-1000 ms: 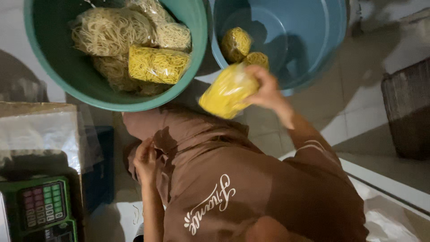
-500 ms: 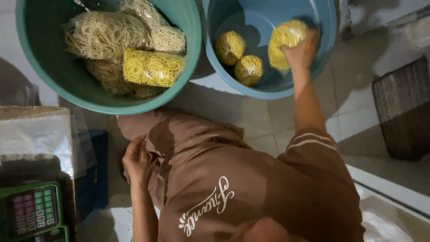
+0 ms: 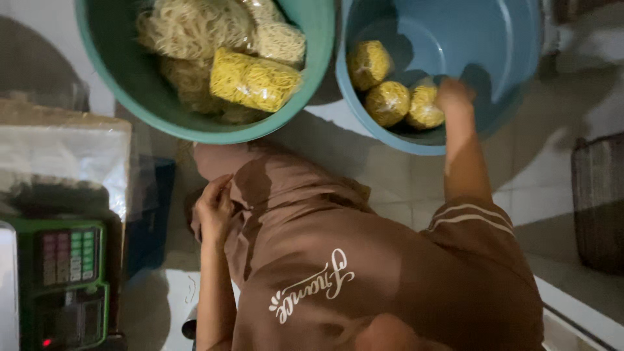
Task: The person takes portions of noodles from a large container, places them into plastic bags, and ties the bags shut with rubber bands while sitting on the floor.
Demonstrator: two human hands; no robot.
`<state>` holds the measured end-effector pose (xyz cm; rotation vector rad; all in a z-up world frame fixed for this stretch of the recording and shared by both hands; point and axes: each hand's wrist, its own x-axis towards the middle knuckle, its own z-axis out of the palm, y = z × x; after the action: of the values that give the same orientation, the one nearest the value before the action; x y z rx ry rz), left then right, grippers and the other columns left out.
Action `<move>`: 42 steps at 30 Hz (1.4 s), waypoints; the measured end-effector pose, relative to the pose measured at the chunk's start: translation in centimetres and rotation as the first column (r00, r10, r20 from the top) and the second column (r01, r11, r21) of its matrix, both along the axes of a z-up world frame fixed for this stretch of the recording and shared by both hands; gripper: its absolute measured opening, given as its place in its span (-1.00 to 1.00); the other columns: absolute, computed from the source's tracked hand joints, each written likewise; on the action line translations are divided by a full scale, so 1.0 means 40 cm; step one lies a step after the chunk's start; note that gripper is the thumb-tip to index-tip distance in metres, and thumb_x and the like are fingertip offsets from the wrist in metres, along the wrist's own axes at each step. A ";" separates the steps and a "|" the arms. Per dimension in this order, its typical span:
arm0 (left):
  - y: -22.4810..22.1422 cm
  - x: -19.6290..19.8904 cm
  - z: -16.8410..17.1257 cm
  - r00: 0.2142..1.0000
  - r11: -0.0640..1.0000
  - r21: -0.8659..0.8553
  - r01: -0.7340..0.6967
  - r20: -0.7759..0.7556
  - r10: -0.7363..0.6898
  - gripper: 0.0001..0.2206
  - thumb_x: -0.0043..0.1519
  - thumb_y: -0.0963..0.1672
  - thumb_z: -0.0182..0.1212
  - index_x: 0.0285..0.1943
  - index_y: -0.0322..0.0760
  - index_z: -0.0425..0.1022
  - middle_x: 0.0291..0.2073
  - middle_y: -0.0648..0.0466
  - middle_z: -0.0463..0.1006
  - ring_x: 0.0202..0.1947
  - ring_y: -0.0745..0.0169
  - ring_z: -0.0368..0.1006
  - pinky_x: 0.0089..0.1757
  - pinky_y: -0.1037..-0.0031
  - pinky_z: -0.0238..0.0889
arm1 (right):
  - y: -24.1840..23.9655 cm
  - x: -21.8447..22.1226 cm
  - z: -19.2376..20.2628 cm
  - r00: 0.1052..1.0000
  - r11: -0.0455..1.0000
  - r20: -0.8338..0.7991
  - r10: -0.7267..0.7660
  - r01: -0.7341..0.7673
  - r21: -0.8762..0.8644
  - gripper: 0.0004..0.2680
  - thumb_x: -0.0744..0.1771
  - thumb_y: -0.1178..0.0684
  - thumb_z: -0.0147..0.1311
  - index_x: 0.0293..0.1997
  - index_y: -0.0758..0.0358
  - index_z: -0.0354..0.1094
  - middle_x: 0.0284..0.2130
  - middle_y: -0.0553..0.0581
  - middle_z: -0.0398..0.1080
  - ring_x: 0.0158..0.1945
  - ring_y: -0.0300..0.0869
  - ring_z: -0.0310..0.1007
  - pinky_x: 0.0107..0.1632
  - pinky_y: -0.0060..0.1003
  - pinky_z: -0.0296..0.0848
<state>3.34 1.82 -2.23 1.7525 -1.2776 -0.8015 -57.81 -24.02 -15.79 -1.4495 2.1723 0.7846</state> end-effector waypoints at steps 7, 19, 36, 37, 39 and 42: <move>0.026 0.030 -0.041 0.993 0.991 -0.076 0.110 0.057 -0.105 -0.82 0.42 -0.20 0.06 0.08 -0.27 0.58 0.00 -0.04 0.62 -0.14 0.12 0.57 -0.13 0.33 0.40 | -0.078 0.614 0.295 0.512 0.761 0.629 0.584 -0.078 -0.644 -0.74 0.41 -0.02 0.10 0.22 0.21 0.41 0.14 0.28 0.41 0.17 0.08 0.35 0.20 -0.03 0.28; 0.132 0.068 -0.051 0.999 0.994 -0.106 -0.028 0.016 0.030 -0.81 0.41 -0.13 0.11 0.07 -0.26 0.61 0.00 0.00 0.65 0.06 0.14 0.57 0.05 0.37 0.42 | -0.264 1.013 0.022 0.480 0.478 0.217 0.850 -0.876 0.069 -0.68 0.31 -0.08 0.15 0.07 0.33 0.49 0.01 0.30 0.52 0.01 0.12 0.55 -0.03 -0.04 0.54; 0.113 0.038 0.082 0.999 0.970 -0.239 -0.050 0.008 0.053 -0.83 0.41 -0.16 0.12 0.07 -0.25 0.62 -0.03 -0.01 0.66 -0.01 0.09 0.59 -0.08 0.33 0.46 | -0.037 0.908 0.702 -0.013 0.456 0.459 0.888 -0.097 -0.885 -0.87 0.47 0.14 0.18 -0.19 0.34 0.56 -0.42 0.05 0.47 -0.28 -0.32 0.34 -0.33 -0.29 0.20; 0.107 0.033 0.092 0.999 0.972 -0.233 -0.043 -0.026 0.038 -0.80 0.42 -0.14 0.11 0.10 -0.28 0.61 -0.03 -0.03 0.66 0.00 0.09 0.60 -0.06 0.34 0.47 | 0.001 0.893 0.741 -0.044 0.635 0.635 0.771 -0.015 -0.772 -0.76 0.49 0.02 0.11 -0.34 0.25 0.36 -0.58 0.00 0.24 -0.47 -0.33 0.17 -0.44 -0.33 0.08; 0.087 0.013 0.140 0.998 0.974 -0.225 -0.040 -0.060 0.027 -0.77 0.42 -0.12 0.10 0.12 -0.31 0.59 -0.03 -0.05 0.67 0.01 0.09 0.61 -0.05 0.36 0.48 | 0.068 0.876 0.799 -0.093 0.787 0.782 0.617 0.052 -0.615 -0.63 0.50 -0.10 0.04 -0.50 0.16 0.16 -0.74 -0.04 0.00 -0.65 -0.34 0.01 -0.54 -0.37 -0.03; 0.051 -0.023 0.248 0.992 0.964 -0.267 -0.005 -0.125 -0.029 -0.72 0.47 -0.11 -0.04 0.18 -0.33 0.54 -0.30 0.03 0.66 -0.29 0.28 0.60 -0.18 0.46 0.48 | 0.146 0.880 0.808 -0.368 0.958 0.886 0.281 0.158 -0.238 -0.66 0.42 -0.16 0.10 -0.52 0.16 0.22 -0.71 -0.06 0.06 -0.74 -0.38 -0.05 -0.66 -0.44 -0.06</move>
<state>2.41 3.86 7.69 1.4575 -1.2487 -0.7008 -22.62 -18.17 16.53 -1.3245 0.5952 -0.8281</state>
